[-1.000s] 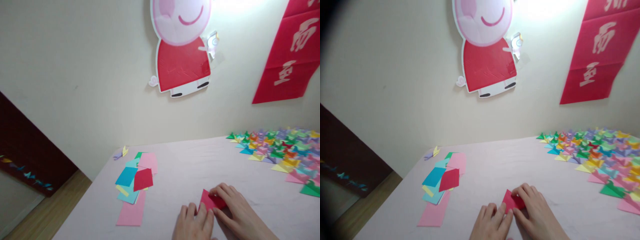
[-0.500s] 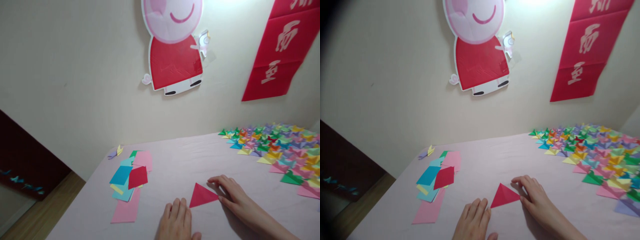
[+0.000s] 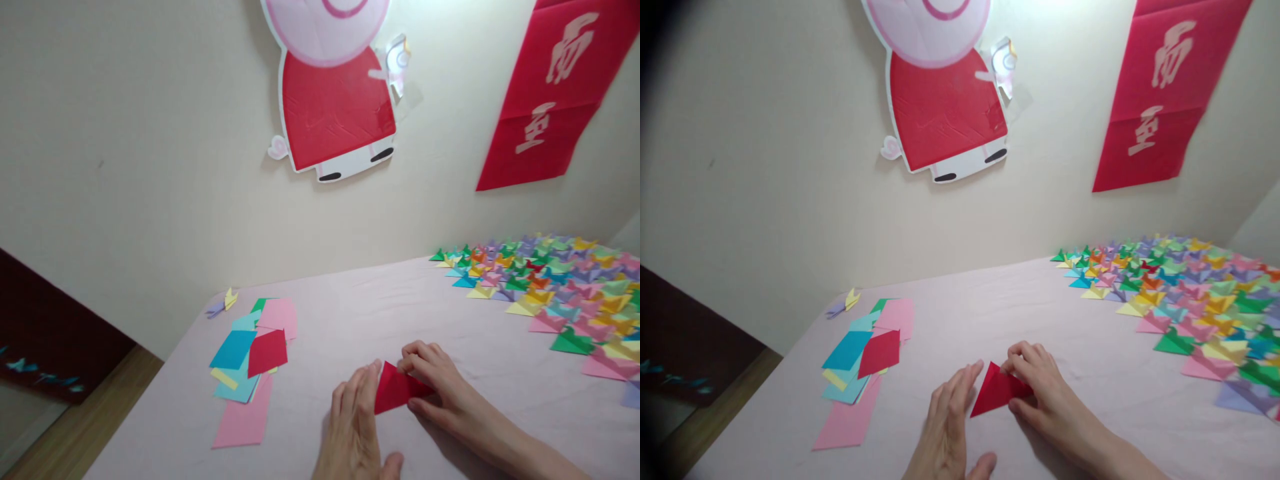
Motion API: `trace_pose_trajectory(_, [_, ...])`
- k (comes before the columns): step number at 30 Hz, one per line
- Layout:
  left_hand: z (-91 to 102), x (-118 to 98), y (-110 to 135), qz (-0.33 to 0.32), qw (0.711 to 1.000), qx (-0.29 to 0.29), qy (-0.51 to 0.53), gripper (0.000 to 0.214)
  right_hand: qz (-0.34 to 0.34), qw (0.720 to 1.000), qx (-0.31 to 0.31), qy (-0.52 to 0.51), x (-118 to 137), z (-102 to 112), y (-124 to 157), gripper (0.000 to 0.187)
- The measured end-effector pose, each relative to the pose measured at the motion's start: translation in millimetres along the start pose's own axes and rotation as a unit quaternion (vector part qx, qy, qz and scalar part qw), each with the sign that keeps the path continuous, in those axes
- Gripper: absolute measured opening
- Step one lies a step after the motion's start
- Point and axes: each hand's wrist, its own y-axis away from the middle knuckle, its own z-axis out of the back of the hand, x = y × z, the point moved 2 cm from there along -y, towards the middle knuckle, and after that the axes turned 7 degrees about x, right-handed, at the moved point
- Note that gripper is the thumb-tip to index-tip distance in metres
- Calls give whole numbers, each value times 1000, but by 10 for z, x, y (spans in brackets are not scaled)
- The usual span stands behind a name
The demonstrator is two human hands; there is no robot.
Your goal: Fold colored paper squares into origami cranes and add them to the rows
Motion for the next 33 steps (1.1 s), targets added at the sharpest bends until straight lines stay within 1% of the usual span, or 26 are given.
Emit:
trace_pose_trajectory(2, [17, -32, -94, -39, 999, 20, 18, 98, 30, 999, -3, 17, 24, -13, -1, 27])
trace_pose_trajectory(4, [26, -44, -152, -77, 996, 47, 22, 97, 57, 997, -1, 44, 7, -14, 7, 25])
trace_pose_trajectory(6, [32, -38, -167, -90, 994, 63, 18, 93, 71, 994, -3, 78, -38, 5, 17, 24])
trace_pose_trajectory(8, [26, -30, -147, -89, 994, 60, 0, 88, 73, 991, -17, 108, -82, 53, 24, 25])
trace_pose_trajectory(10, [-1, -41, -111, -100, 993, 43, -36, 85, 77, 989, -23, 121, -95, 120, 30, 24])
trace_pose_trajectory(11, [-20, -53, -92, -107, 992, 25, -59, 82, 83, 990, -10, 117, -86, 151, 32, 24])
trace_pose_trajectory(13, [-66, -80, -62, -115, 988, -23, -104, 69, 102, 990, 39, 89, -48, 200, 38, 23])
trace_pose_trajectory(15, [-103, -94, -41, -105, 983, -76, -130, 52, 109, 989, 87, 52, -9, 226, 39, 18])
trace_pose_trajectory(17, [-127, -86, -22, -97, 981, -92, -140, 43, 96, 990, 101, 21, 2, 229, 23, 15])
trace_pose_trajectory(21, [-120, -29, 50, -88, 984, -49, -145, 45, 57, 995, 82, -12, -51, 179, -82, 27])
trace_pose_trajectory(24, [-79, -4, 133, -62, 984, -31, -162, 44, 3, 998, 63, -18, -92, 134, -193, 22])
trace_pose_trajectory(26, [-58, -13, 179, -53, 981, -34, -183, 43, -34, 998, 54, -12, -96, 113, -260, 18])
trace_pose_trajectory(28, [-55, -33, 199, -49, 976, -52, -206, 43, -48, 997, 56, 5, -81, 98, -312, 16])
trace_pose_trajectory(30, [-74, -59, 188, -55, 967, -86, -232, 43, -47, 997, 62, 26, -63, 85, -346, 17])
trace_pose_trajectory(33, [-131, -104, 125, -95, 949, -149, -260, 39, -41, 996, 66, 47, -46, 71, -366, 18])
